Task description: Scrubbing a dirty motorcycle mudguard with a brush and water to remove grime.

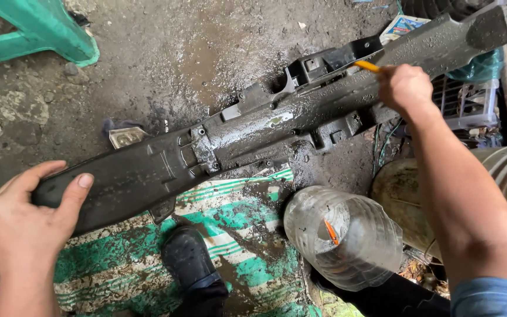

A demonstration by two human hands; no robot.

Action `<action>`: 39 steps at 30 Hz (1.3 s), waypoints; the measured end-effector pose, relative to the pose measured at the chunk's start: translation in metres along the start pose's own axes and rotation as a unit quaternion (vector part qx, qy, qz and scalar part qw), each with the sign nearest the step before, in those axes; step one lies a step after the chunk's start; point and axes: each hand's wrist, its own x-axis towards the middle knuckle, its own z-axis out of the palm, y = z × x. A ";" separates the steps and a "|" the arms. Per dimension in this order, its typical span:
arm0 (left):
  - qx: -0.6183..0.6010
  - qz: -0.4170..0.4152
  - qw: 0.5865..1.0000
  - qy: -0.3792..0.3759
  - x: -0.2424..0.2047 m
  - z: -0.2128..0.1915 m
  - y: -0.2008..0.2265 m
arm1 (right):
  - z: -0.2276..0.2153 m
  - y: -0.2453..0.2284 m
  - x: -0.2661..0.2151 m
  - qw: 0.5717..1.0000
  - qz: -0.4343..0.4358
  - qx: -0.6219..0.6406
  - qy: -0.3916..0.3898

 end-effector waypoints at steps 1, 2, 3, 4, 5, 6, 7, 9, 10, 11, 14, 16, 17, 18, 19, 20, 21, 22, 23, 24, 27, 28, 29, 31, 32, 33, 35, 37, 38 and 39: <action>0.001 0.000 1.000 0.000 0.000 -0.001 0.000 | 0.001 0.004 0.004 1.000 0.000 0.001 0.000; -0.001 0.008 1.000 0.002 0.000 -0.001 0.001 | 0.001 0.009 0.008 0.999 0.009 0.030 0.019; -0.003 0.016 1.000 0.004 0.001 0.000 0.001 | 0.001 0.014 0.012 0.997 0.019 0.060 0.038; -0.003 0.015 1.000 0.006 0.002 0.001 0.001 | 0.000 0.012 0.015 0.997 0.018 0.060 0.040; -0.003 0.014 1.000 0.008 0.002 0.002 0.001 | 0.000 0.009 0.018 1.000 -0.011 -0.008 0.007; -0.003 0.012 1.000 0.007 0.002 0.001 0.000 | 0.001 0.007 0.020 0.996 -0.038 -0.076 -0.028; -0.003 0.011 1.000 0.006 0.000 0.002 -0.001 | -0.003 0.008 0.016 0.996 -0.039 -0.077 -0.029; 0.008 0.004 1.000 0.004 0.001 0.004 -0.003 | -0.015 0.010 0.012 0.999 0.003 0.031 0.041; 0.008 0.004 1.000 0.004 0.001 0.004 -0.003 | -0.016 -0.001 0.003 0.999 0.003 0.031 0.041; 0.005 0.004 1.000 0.005 0.000 0.005 -0.004 | -0.016 -0.013 -0.006 0.999 -0.033 -0.005 0.011; 0.019 0.010 1.000 0.009 -0.002 0.005 -0.005 | -0.019 0.003 -0.008 0.999 -0.036 -0.031 0.002; 0.035 0.017 0.999 0.014 -0.003 0.005 -0.004 | -0.024 0.025 -0.006 0.999 -0.003 -0.022 0.025; 0.027 0.015 0.999 0.014 -0.002 0.004 -0.004 | -0.027 0.034 -0.007 0.996 0.018 -0.076 0.052; 0.017 0.012 1.000 0.015 -0.003 0.005 -0.002 | -0.032 0.043 -0.007 0.987 0.040 -0.132 0.079; 0.015 0.011 1.000 0.015 -0.006 0.004 0.001 | -0.037 0.048 -0.015 0.987 0.040 -0.134 0.080; 0.011 0.008 1.000 0.013 -0.007 0.002 0.004 | -0.042 0.051 -0.023 0.983 0.047 -0.155 0.089; 0.007 0.006 1.000 0.012 -0.009 0.000 0.007 | -0.046 0.054 -0.031 0.978 0.054 -0.177 0.097; 0.008 0.004 1.000 0.012 -0.020 -0.005 0.015 | -0.048 0.054 -0.035 0.978 0.053 -0.178 0.097; 0.028 -0.002 1.000 0.012 -0.030 -0.010 0.024 | -0.050 0.055 -0.040 0.973 0.068 -0.205 0.082; 0.047 -0.008 0.999 0.011 -0.041 -0.014 0.033 | -0.053 0.057 -0.045 0.967 0.084 -0.233 0.067; 0.028 -0.052 0.998 0.000 -0.086 -0.028 0.068 | -0.035 0.068 -0.056 0.966 0.089 -0.235 0.055; 0.025 -0.052 0.998 0.001 -0.094 -0.029 0.076 | -0.028 0.067 -0.066 0.966 0.092 -0.236 0.056; 0.056 -0.103 0.992 -0.055 -0.104 -0.030 0.084 | -0.022 0.066 -0.077 0.972 0.085 -0.217 0.018; 0.089 -0.153 0.977 -0.115 -0.117 -0.035 0.093 | -0.012 0.071 -0.091 0.977 0.077 -0.197 -0.026; 0.057 -0.152 0.982 -0.101 -0.119 -0.035 0.095 | -0.013 0.075 -0.092 0.973 0.107 -0.203 -0.023; 0.024 -0.150 0.985 -0.087 -0.122 -0.034 0.096 | -0.014 0.080 -0.094 0.968 0.136 -0.210 -0.020; 0.009 -0.132 0.987 -0.088 -0.120 -0.038 0.097 | 0.003 0.087 -0.097 0.969 0.140 -0.201 -0.026; -0.007 -0.115 0.990 -0.077 -0.116 -0.036 0.096 | 0.013 0.074 -0.097 0.972 0.142 -0.187 -0.019; 0.001 -0.118 0.988 -0.095 -0.116 -0.034 0.094 | 0.020 0.059 -0.100 0.975 0.133 -0.170 -0.049; 0.008 -0.121 0.986 -0.113 -0.117 -0.033 0.092 | 0.028 0.044 -0.102 0.977 0.125 -0.152 -0.078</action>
